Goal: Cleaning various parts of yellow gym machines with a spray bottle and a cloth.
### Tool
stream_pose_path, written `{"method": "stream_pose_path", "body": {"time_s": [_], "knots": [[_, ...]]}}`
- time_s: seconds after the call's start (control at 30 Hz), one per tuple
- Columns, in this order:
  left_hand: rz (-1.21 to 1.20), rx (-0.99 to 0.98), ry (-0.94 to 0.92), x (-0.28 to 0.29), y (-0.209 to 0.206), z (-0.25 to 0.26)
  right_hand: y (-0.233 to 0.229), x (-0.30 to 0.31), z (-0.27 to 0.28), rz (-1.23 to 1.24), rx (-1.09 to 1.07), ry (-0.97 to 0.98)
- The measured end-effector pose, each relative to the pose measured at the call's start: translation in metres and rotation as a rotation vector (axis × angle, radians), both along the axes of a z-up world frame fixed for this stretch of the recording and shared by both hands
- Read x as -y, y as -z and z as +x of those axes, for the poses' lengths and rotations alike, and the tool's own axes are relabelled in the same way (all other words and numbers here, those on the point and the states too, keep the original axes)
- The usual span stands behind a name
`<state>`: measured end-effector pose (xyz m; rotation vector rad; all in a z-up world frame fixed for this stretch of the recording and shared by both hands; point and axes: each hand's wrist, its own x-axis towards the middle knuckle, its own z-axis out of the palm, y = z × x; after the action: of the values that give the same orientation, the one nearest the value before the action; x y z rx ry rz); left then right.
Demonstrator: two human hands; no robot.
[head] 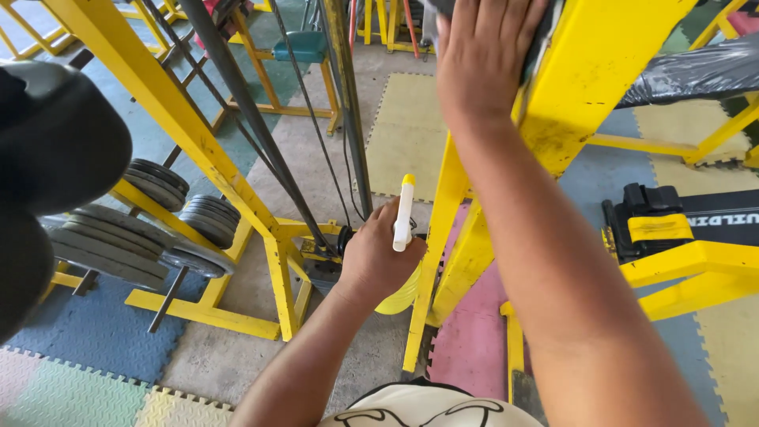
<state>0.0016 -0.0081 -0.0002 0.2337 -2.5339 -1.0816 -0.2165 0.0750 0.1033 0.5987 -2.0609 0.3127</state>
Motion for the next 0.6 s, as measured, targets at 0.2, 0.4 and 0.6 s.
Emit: {"method": "stream_pose_path", "body": {"time_s": [0.2,0.4,0.6], "knots": [[-0.023,0.018,0.004,0.001,-0.002,-0.001,0.107,-0.001,0.007,0.061,-0.1,0.135],[-0.053,-0.06,0.016,0.004,-0.005,0.003,0.166,-0.017,0.007,0.129,-0.02,-0.032],[-0.039,-0.075,0.045,0.003,-0.014,0.006,0.088,-0.013,0.01,0.095,-0.076,0.015]]}}
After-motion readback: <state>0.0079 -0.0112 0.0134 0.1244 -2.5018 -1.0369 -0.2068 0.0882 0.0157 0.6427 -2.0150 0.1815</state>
